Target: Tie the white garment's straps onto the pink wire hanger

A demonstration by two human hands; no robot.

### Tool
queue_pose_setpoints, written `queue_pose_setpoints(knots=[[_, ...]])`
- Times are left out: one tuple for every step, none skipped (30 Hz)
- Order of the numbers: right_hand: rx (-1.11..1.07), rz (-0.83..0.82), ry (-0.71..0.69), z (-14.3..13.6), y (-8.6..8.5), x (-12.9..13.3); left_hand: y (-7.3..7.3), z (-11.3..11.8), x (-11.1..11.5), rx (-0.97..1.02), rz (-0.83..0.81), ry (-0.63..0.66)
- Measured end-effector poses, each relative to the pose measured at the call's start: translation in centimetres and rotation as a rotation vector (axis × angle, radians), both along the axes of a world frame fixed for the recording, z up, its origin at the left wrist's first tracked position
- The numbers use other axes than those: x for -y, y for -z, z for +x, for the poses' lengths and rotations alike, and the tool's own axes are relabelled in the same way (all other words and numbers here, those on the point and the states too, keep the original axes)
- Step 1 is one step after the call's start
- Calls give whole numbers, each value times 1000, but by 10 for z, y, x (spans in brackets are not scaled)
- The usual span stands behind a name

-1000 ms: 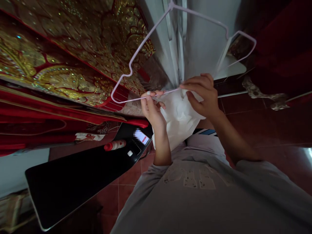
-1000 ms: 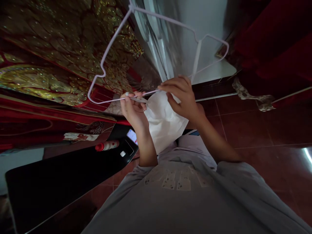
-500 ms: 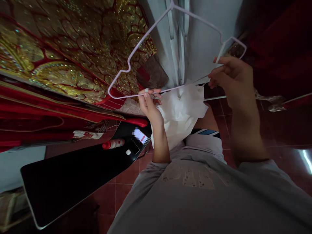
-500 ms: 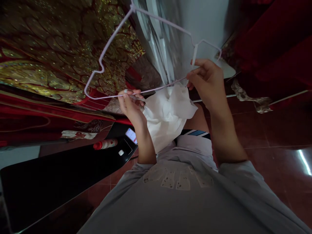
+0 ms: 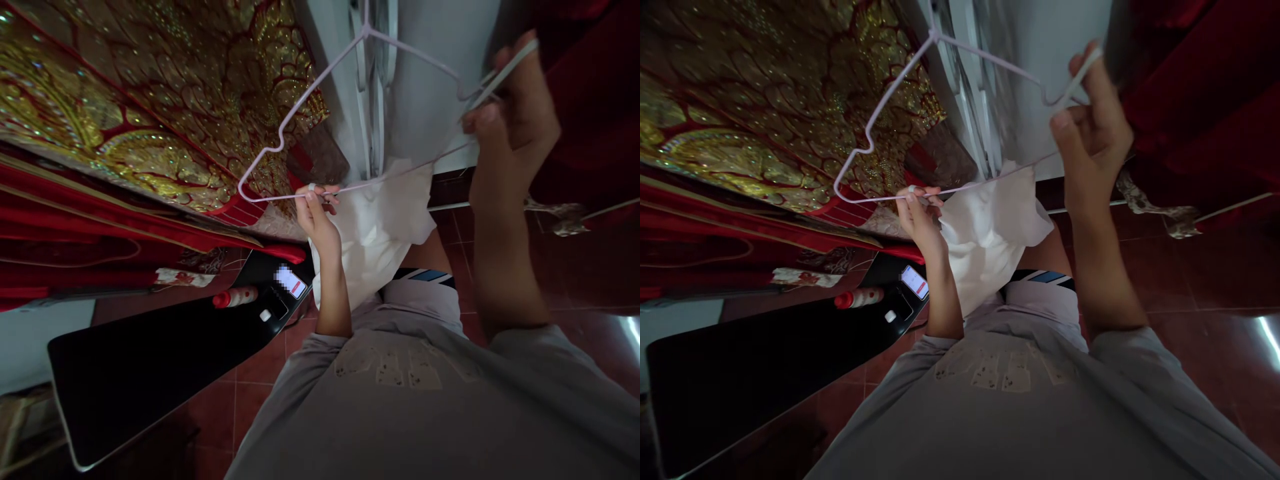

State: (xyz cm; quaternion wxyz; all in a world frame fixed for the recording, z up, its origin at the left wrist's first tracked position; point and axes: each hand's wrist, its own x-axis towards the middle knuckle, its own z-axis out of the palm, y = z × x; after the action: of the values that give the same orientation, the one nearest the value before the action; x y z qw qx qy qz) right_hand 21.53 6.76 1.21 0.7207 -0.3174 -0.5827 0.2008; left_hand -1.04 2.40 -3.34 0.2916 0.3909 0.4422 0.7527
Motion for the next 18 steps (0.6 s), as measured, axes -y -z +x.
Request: queue_pose_setpoints(knots=[[-11, 14, 12, 6, 3, -4, 0, 0, 1, -1, -5, 6], [-24, 31, 41, 12, 6, -7, 0, 0, 1, -4, -16, 8], [-48, 54, 90, 19, 10, -10, -1, -1, 2, -8, -31, 7], [-87, 78, 149, 25, 14, -12, -1, -1, 2, -7, -46, 3], [-138, 92, 215, 31, 17, -13, -1, -1, 2, -3, -59, -2], [-198, 102, 292, 34, 20, -13, -1, 0, 2, 2, -69, -5], [-251, 115, 376, 35, 21, -11, -1, 0, 2, 6, -72, -3], [-285, 131, 451, 33, 22, -8, -1, 2, 1, 11, -66, 5], [-306, 157, 516, 28, 21, -4, 0, 3, 1, 18, -52, 15], [-314, 180, 557, 20, 19, 1, 0, 5, 1, 25, -35, 24], [-313, 195, 569, 10, 17, 7, 1, 8, 1, 33, -19, 29], [-310, 196, 554, 0, 15, 13, 1, 10, 1, 40, -9, 28], [-290, 168, 509, -11, 13, 19, 1, 12, 2, 48, -6, 27], [-255, 127, 443, -21, 12, 24, 1, 14, 3, 55, -11, 32], [-188, 75, 358, -29, 12, 28, 1, 15, 4, 64, -17, 43], [-93, 21, 268, -34, 13, 31, 0, 16, 5, 73, -21, 57], [18, -32, 185, -38, 15, 33, 0, 16, 6, 85, -23, 73], [141, -86, 116, -39, 18, 34, -1, 15, 7, 94, -26, 87]])
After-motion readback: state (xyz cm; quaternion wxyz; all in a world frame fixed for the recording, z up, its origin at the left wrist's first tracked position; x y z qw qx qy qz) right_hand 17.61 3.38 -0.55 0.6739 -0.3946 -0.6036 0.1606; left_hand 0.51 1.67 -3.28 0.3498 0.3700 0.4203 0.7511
